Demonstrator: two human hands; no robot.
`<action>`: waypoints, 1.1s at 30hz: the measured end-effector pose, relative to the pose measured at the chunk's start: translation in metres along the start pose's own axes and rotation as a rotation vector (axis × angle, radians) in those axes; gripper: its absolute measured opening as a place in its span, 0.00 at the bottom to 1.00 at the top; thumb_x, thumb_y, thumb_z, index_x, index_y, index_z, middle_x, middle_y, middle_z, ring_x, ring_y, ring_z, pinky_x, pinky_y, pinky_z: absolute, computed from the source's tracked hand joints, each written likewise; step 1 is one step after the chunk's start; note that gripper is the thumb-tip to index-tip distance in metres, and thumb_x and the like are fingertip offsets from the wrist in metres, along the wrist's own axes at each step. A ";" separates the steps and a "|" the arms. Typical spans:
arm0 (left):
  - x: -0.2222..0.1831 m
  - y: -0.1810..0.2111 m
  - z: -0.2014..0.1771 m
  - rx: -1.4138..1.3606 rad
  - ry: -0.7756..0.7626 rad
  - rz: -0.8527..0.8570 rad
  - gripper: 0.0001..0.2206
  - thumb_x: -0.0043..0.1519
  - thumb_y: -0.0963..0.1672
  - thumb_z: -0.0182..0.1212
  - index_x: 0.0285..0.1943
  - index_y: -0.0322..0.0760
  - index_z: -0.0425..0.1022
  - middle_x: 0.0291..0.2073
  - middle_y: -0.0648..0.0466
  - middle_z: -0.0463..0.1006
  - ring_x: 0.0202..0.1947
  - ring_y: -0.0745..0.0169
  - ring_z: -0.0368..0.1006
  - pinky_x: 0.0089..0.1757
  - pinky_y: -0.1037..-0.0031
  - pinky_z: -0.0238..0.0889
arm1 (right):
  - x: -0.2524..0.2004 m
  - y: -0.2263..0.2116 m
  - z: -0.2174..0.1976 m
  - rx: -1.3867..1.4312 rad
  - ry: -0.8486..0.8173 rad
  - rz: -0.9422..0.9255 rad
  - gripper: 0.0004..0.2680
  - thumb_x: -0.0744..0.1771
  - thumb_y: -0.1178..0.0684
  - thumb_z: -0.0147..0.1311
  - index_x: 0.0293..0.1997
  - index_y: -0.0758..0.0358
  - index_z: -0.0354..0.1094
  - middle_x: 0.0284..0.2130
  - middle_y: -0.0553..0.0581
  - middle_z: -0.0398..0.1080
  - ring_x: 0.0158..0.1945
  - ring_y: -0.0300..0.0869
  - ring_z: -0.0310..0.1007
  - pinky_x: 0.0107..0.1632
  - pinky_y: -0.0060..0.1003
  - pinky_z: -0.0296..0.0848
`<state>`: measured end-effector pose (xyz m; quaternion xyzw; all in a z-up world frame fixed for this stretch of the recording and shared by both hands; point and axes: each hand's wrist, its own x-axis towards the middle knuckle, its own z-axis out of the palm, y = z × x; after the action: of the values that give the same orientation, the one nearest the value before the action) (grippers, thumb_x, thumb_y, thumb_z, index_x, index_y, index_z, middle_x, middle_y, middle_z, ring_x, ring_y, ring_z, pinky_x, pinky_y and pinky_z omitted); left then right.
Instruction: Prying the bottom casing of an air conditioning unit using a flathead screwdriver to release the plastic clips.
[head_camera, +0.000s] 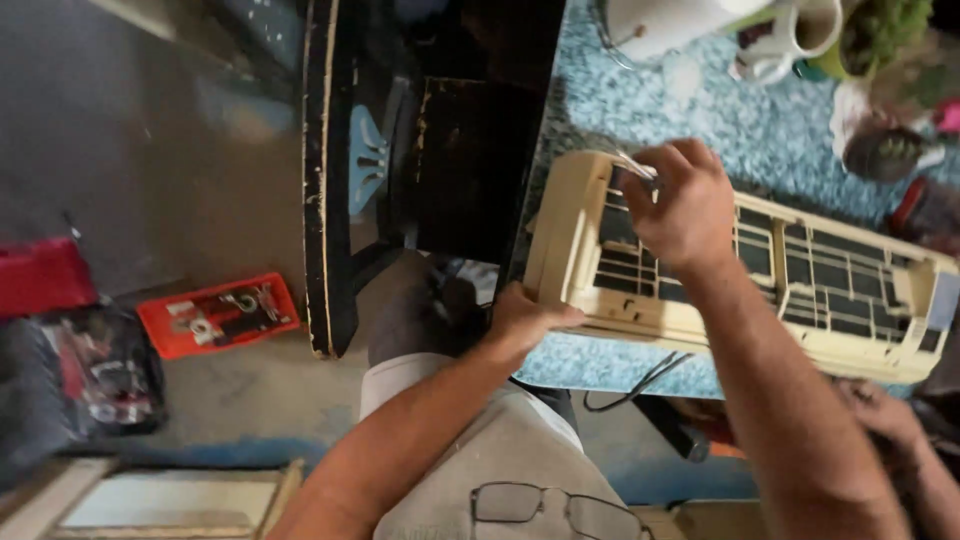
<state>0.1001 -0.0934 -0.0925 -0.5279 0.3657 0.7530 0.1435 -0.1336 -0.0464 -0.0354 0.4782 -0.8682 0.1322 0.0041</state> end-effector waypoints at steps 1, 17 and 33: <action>-0.006 0.010 -0.005 -0.027 0.004 -0.008 0.37 0.30 0.48 0.86 0.47 0.26 0.77 0.38 0.40 0.81 0.45 0.44 0.81 0.46 0.62 0.72 | 0.022 -0.003 0.002 -0.002 -0.019 -0.022 0.08 0.65 0.49 0.69 0.46 0.52 0.80 0.38 0.55 0.73 0.41 0.54 0.77 0.45 0.43 0.75; -0.035 0.046 -0.025 -0.159 -0.021 0.050 0.23 0.37 0.41 0.79 0.40 0.21 0.76 0.34 0.43 0.80 0.43 0.50 0.81 0.43 0.60 0.73 | 0.103 -0.026 0.089 -0.547 -1.029 -0.933 0.07 0.65 0.52 0.55 0.26 0.48 0.79 0.23 0.46 0.74 0.34 0.44 0.76 0.34 0.45 0.76; -0.036 0.036 -0.025 -0.023 -0.036 0.016 0.39 0.32 0.44 0.82 0.53 0.27 0.69 0.50 0.39 0.75 0.59 0.37 0.75 0.56 0.51 0.68 | 0.066 -0.076 0.099 -0.397 -1.496 -0.921 0.12 0.69 0.41 0.49 0.35 0.52 0.76 0.31 0.51 0.74 0.40 0.46 0.78 0.44 0.46 0.77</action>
<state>0.1107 -0.1298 -0.0502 -0.5129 0.3584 0.7678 0.1377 -0.0947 -0.1628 -0.1055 0.7302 -0.3733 -0.3809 -0.4270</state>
